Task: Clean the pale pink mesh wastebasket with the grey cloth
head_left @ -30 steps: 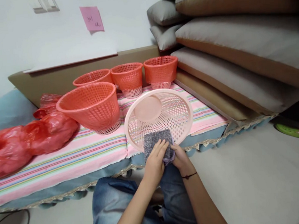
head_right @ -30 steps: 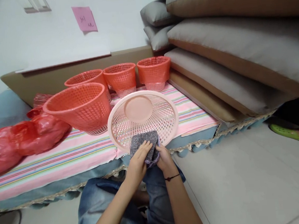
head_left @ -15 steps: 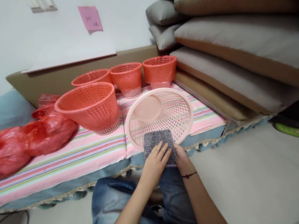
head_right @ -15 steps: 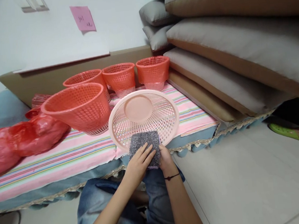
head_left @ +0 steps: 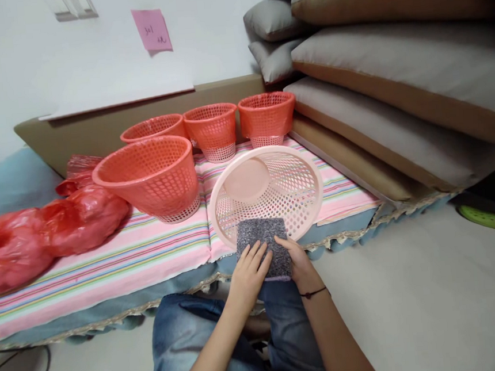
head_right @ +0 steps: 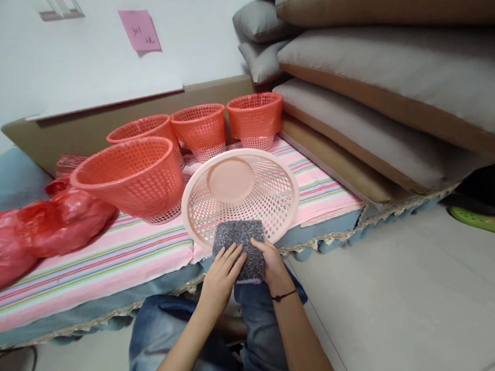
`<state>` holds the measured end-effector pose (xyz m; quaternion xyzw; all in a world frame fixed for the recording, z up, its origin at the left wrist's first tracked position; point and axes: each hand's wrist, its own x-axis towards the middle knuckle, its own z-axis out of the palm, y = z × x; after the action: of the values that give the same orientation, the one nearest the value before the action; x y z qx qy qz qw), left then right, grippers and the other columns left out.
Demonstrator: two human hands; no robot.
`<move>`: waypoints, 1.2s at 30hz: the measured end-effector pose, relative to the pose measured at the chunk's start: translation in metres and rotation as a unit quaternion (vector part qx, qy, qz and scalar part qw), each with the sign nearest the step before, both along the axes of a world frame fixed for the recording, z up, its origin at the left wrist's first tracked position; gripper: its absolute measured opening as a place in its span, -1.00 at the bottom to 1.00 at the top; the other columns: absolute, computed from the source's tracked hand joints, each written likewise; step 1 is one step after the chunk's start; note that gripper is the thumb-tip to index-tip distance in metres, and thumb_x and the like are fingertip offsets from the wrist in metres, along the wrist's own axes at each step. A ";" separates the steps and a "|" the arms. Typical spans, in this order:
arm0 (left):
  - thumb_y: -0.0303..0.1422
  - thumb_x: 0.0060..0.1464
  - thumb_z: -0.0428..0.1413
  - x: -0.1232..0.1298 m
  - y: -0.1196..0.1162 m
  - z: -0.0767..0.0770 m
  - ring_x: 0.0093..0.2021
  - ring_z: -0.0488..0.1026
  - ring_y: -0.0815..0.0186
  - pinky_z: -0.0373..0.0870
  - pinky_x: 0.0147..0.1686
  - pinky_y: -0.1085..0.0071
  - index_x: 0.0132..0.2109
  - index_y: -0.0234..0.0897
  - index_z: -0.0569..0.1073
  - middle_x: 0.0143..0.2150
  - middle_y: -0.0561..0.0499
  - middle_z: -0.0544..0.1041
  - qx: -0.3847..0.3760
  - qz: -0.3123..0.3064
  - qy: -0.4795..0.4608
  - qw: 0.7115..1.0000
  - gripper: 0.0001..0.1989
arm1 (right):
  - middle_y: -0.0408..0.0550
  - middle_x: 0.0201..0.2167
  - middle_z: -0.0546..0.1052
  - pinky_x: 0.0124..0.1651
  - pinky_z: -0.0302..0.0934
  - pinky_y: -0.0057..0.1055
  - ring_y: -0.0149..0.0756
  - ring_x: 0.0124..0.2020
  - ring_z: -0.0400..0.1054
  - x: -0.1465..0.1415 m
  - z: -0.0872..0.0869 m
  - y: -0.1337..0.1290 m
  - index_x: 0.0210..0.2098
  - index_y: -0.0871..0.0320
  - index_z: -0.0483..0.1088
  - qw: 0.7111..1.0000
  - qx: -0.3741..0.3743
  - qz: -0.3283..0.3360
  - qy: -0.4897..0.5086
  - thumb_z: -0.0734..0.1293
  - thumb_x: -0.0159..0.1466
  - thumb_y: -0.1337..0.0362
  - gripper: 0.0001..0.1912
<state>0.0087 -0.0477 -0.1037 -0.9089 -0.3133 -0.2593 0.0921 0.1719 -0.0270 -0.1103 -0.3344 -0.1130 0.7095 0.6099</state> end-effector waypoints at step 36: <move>-0.12 -0.09 0.28 -0.013 0.023 0.052 0.03 0.44 0.10 0.46 -0.12 0.22 0.16 -0.27 0.25 0.16 -0.24 0.35 -0.258 0.272 -0.437 0.817 -0.29 | -0.07 -0.16 0.63 -0.01 0.41 -0.21 -0.16 -0.15 0.53 0.027 0.059 0.007 -0.14 0.13 0.51 0.989 0.030 -0.068 -0.128 0.55 -0.07 0.38 -0.53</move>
<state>-0.0040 -0.0248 -0.0521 -0.5679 -0.6108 -0.5034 -0.2257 0.1985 -0.0195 -0.0509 -0.4106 -0.1888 0.6140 0.6471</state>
